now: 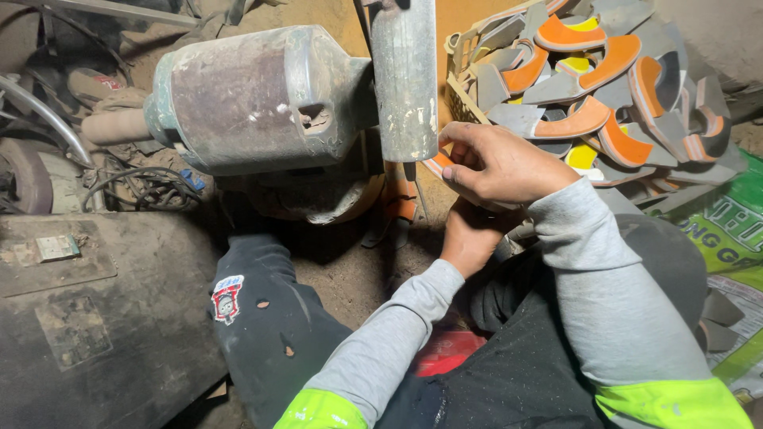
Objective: The person sits on the floor and repeatedly presses orange and gray shoe sole pieces against a vertical grinding wheel to smooth their edges. The person handles the pieces one at a time, rotating them to grind different sides, and places finished pieces into a nearby basket.
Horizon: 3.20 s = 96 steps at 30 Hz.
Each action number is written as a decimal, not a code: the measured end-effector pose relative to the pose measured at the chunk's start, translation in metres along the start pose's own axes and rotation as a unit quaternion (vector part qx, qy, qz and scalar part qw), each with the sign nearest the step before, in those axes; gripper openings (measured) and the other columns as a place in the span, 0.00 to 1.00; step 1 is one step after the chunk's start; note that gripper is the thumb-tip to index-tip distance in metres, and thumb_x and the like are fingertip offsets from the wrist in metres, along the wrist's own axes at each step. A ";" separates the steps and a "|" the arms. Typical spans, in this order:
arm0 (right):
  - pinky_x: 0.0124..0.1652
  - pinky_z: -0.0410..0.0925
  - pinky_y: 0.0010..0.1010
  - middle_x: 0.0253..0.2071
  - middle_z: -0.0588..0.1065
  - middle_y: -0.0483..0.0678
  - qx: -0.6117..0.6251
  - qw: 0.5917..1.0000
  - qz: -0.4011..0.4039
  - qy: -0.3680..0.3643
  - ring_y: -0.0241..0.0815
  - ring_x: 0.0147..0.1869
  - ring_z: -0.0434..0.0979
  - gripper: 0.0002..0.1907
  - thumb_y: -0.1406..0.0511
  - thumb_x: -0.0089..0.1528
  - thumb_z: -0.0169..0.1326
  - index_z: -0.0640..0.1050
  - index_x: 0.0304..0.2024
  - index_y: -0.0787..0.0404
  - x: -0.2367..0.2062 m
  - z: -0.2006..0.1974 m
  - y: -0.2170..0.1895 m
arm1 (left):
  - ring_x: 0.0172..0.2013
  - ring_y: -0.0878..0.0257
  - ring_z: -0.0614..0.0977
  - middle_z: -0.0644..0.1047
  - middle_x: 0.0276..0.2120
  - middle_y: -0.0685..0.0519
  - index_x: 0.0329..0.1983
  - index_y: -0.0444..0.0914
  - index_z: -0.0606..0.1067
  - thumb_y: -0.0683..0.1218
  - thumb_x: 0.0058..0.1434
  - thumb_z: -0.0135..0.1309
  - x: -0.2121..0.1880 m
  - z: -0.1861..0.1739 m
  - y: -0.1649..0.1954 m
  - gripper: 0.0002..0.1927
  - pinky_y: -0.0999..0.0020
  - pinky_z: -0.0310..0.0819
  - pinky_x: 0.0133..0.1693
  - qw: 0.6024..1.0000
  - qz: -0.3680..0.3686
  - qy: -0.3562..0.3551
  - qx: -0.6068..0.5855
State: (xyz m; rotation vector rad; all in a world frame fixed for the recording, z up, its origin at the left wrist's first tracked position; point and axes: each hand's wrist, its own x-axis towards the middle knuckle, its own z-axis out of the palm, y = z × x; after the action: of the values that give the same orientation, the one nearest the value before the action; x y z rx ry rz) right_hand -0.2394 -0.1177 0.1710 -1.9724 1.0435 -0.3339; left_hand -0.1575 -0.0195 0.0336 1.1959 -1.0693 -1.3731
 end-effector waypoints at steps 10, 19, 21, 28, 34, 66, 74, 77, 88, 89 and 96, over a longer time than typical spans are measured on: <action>0.38 0.73 0.38 0.33 0.81 0.56 0.009 0.999 0.013 0.031 0.49 0.36 0.82 0.20 0.60 0.60 0.59 0.76 0.52 0.64 0.008 0.007 -0.003 | 0.48 0.61 0.82 0.82 0.47 0.50 0.51 0.32 0.78 0.40 0.57 0.64 -0.005 -0.023 -0.007 0.18 0.66 0.77 0.52 0.992 0.000 -0.082 -0.096; 0.42 0.73 0.42 0.37 0.81 0.58 -0.003 0.998 0.020 0.054 0.55 0.41 0.83 0.20 0.60 0.60 0.59 0.77 0.51 0.65 0.016 0.014 0.005 | 0.51 0.62 0.81 0.81 0.48 0.50 0.54 0.31 0.76 0.41 0.59 0.63 -0.005 -0.048 0.004 0.20 0.66 0.74 0.56 0.978 -0.028 -0.156 -0.138; 0.43 0.73 0.42 0.38 0.81 0.60 -0.010 0.998 -0.006 0.069 0.57 0.42 0.83 0.18 0.62 0.61 0.57 0.77 0.51 0.65 0.019 0.015 0.008 | 0.51 0.63 0.79 0.80 0.49 0.51 0.56 0.32 0.75 0.42 0.58 0.64 -0.004 -0.053 0.009 0.23 0.66 0.72 0.57 0.976 -0.049 -0.154 -0.145; 0.44 0.72 0.43 0.37 0.80 0.62 -0.011 0.996 0.018 0.086 0.59 0.42 0.82 0.16 0.64 0.62 0.52 0.78 0.49 0.65 0.023 0.021 0.012 | 0.47 0.61 0.80 0.79 0.44 0.48 0.53 0.31 0.73 0.46 0.61 0.65 -0.006 -0.066 0.015 0.21 0.64 0.74 0.55 0.958 -0.104 -0.181 -0.199; 0.44 0.72 0.43 0.38 0.80 0.62 -0.006 0.994 0.004 0.108 0.59 0.42 0.82 0.16 0.62 0.62 0.54 0.79 0.48 0.66 0.029 0.022 0.008 | 0.40 0.62 0.81 0.80 0.37 0.49 0.46 0.32 0.74 0.47 0.61 0.64 -0.005 -0.083 0.016 0.17 0.65 0.77 0.47 0.941 -0.132 -0.198 -0.242; 0.46 0.72 0.38 0.40 0.81 0.61 0.006 0.989 0.061 0.134 0.53 0.44 0.84 0.26 0.56 0.53 0.65 0.80 0.47 0.68 0.061 0.021 0.027 | 0.39 0.60 0.76 0.77 0.41 0.43 0.54 0.30 0.69 0.52 0.62 0.63 0.019 -0.102 0.045 0.27 0.65 0.73 0.44 0.900 -0.162 -0.210 -0.346; 0.49 0.72 0.40 0.42 0.80 0.63 0.002 0.990 0.037 0.139 0.58 0.48 0.81 0.20 0.61 0.62 0.56 0.81 0.52 0.66 0.040 0.025 0.009 | 0.42 0.58 0.79 0.77 0.40 0.44 0.51 0.29 0.72 0.48 0.64 0.64 0.001 -0.093 0.031 0.21 0.64 0.73 0.45 0.904 -0.126 -0.206 -0.353; 0.48 0.72 0.41 0.41 0.80 0.64 -0.014 0.992 0.023 0.127 0.58 0.47 0.82 0.19 0.65 0.61 0.55 0.79 0.52 0.67 0.032 0.024 0.005 | 0.43 0.57 0.80 0.78 0.39 0.44 0.47 0.28 0.73 0.46 0.70 0.62 -0.006 -0.081 0.021 0.16 0.62 0.76 0.49 0.916 -0.127 -0.200 -0.323; 0.42 0.72 0.28 0.41 0.79 0.43 0.122 0.985 0.037 -0.114 0.35 0.42 0.77 0.17 0.64 0.64 0.50 0.77 0.54 0.60 -0.020 -0.022 0.014 | 0.38 0.52 0.84 0.82 0.37 0.42 0.41 0.31 0.72 0.49 0.46 0.74 -0.053 -0.016 0.042 0.27 0.60 0.78 0.42 0.978 0.001 0.064 0.201; 0.44 0.71 0.27 0.42 0.79 0.42 0.113 0.987 0.030 -0.112 0.34 0.44 0.76 0.16 0.63 0.65 0.49 0.77 0.53 0.60 -0.023 -0.024 0.016 | 0.37 0.51 0.84 0.82 0.37 0.41 0.40 0.31 0.71 0.50 0.45 0.74 -0.058 -0.014 0.046 0.29 0.59 0.78 0.41 0.966 -0.001 0.084 0.245; 0.48 0.69 0.27 0.41 0.78 0.41 0.118 0.986 0.053 -0.101 0.33 0.46 0.74 0.15 0.63 0.66 0.46 0.78 0.51 0.62 -0.029 -0.021 0.028 | 0.38 0.49 0.87 0.83 0.36 0.41 0.40 0.33 0.70 0.49 0.48 0.72 -0.062 -0.017 0.057 0.26 0.58 0.82 0.41 0.965 0.023 0.081 0.250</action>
State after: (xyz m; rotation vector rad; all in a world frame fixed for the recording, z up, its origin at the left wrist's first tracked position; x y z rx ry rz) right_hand -0.2841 -0.1151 0.1654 -1.6932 0.9291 -0.1857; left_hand -0.1318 0.0350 0.0951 1.6038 -1.3612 -0.9725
